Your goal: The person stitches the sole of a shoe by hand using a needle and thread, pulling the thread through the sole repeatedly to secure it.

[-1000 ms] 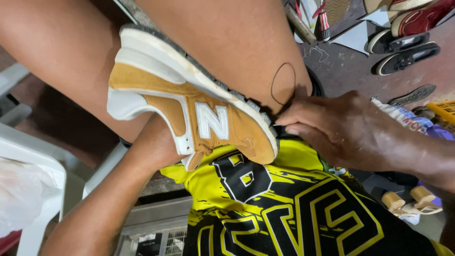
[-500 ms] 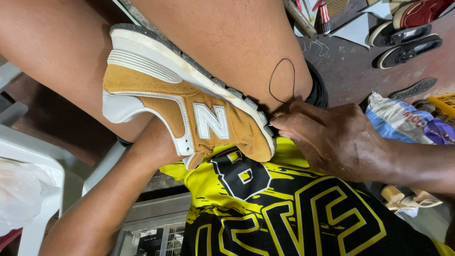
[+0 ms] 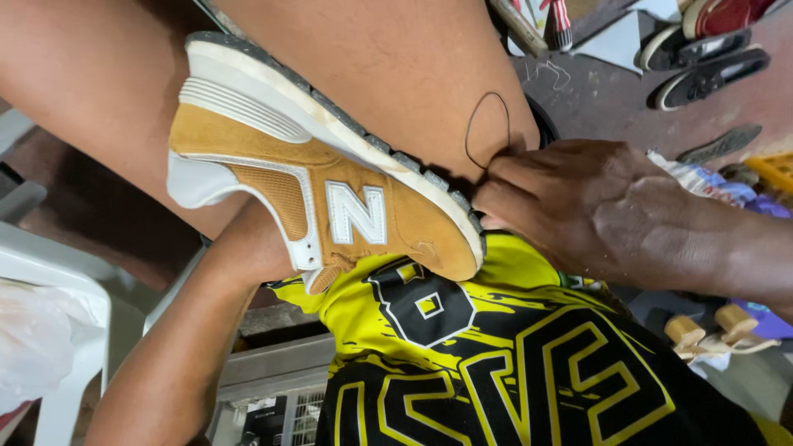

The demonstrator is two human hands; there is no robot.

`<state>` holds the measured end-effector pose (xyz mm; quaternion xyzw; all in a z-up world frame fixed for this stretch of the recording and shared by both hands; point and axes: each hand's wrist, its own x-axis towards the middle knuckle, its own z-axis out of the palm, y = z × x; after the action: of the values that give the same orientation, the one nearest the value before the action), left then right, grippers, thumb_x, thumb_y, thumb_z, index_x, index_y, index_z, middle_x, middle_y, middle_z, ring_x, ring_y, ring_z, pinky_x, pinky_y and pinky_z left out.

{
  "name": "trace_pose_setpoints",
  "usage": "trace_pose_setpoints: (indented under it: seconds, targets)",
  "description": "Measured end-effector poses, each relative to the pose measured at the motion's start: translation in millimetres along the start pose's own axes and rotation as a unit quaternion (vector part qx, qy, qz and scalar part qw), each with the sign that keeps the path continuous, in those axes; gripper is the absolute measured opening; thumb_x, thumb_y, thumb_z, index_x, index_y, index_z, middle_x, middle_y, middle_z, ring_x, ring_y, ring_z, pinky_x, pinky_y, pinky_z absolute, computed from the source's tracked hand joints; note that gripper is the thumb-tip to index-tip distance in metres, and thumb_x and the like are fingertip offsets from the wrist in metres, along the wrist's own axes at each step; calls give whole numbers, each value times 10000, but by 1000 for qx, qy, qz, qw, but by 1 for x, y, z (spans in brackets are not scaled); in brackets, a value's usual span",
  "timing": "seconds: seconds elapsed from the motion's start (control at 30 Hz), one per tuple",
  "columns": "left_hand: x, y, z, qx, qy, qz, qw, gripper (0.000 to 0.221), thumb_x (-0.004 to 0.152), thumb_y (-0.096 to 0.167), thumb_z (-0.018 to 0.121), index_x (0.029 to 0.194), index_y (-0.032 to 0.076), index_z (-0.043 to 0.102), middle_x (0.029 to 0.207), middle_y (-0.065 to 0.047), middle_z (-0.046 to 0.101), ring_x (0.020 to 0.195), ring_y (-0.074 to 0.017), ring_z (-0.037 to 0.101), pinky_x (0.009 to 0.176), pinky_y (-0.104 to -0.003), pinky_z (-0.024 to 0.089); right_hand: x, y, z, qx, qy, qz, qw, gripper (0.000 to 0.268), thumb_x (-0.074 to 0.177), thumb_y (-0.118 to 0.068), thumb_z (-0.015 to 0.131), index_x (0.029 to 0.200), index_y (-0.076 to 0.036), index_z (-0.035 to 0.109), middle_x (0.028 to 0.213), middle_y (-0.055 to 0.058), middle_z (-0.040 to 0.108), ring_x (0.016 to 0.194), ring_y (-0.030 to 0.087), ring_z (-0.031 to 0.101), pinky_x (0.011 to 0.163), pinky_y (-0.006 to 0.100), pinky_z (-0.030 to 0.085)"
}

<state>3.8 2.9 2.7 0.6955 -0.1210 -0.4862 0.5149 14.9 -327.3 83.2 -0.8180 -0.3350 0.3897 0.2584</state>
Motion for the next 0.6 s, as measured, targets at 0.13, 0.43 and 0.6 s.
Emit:
trace_pose_setpoints:
  seconds: [0.13, 0.43, 0.6]
  targets:
    - [0, -4, 0, 5, 4, 10, 1000, 554, 749, 222, 851, 1237, 40, 663, 1217, -124, 707, 1096, -276, 667, 923, -408, 534, 6, 7, -4, -22, 96, -60, 993, 364, 888, -353, 647, 1066, -36, 657, 902, 93, 696, 736, 267, 705, 585, 386, 556]
    - [-5, -23, 2, 40, 2, 39, 998, 529, 759, 209, 839, 1231, 46, 665, 1220, -141, 710, 1117, -303, 666, 941, -416, 529, 16, 24, -17, -179, -157, 227, 944, 610, 769, -777, 601, 588, -196, 566, 540, -51, 512, 479, 111, 532, 472, 285, 415]
    - [-21, 1, 5, 135, 86, 48, 986, 474, 745, 166, 820, 1164, 14, 662, 1168, -197, 696, 1104, -363, 641, 918, -420, 513, -22, 48, -4, -171, 205, 16, 964, 617, 826, -616, 761, 575, -130, 475, 535, 23, 457, 466, 227, 505, 472, 359, 399]
